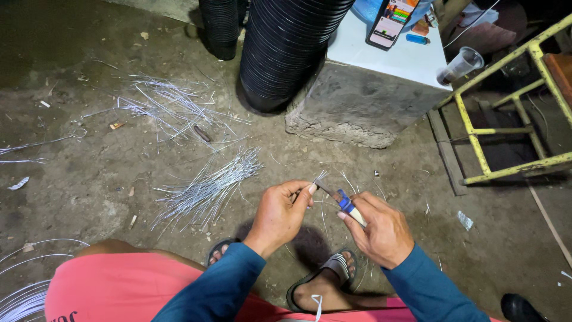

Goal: The person cuts thin metal wire into short segments using pliers and arranges them into a pile on the floor. The person repeatedly picks up wire, cuts it, and places the cut pieces down.

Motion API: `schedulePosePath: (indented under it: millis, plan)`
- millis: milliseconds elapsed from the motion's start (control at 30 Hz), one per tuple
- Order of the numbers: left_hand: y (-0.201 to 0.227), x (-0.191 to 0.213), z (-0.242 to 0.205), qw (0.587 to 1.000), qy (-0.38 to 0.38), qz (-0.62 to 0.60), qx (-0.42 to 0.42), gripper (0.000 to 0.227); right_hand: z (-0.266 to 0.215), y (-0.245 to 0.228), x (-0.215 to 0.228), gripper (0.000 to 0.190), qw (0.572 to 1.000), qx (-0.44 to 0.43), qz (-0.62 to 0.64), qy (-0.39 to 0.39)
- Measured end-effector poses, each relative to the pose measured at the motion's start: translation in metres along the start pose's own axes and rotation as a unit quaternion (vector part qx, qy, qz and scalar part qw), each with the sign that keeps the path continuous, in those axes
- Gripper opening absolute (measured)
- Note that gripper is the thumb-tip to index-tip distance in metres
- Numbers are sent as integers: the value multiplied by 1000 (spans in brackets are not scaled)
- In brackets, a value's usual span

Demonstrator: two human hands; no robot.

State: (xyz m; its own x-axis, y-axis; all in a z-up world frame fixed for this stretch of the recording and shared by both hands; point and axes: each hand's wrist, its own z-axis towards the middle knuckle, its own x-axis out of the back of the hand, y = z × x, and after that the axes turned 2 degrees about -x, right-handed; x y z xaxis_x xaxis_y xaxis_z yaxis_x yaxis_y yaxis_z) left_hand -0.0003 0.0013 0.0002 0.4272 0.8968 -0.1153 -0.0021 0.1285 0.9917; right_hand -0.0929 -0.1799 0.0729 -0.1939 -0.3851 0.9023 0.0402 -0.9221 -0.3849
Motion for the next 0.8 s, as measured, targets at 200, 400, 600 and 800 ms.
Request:
schedulePosePath:
  millis: [200,400,600,800]
  plan:
    - [5,1,-2,999,-10,25,18,21,1,3,-2,18,1000,20,-12,6]
    - [7,0,-1,1000,2,19,15,23,1,3,-4,18,1000,19,-11,6]
    - [4,-2,-2,1000,15,10,9,22,1,-1,-1,19,1000,4,-13,-13]
    - [0,-1,-2,1000,7,21,7,23,4,-1,-1,20,1000,20,1,-24]
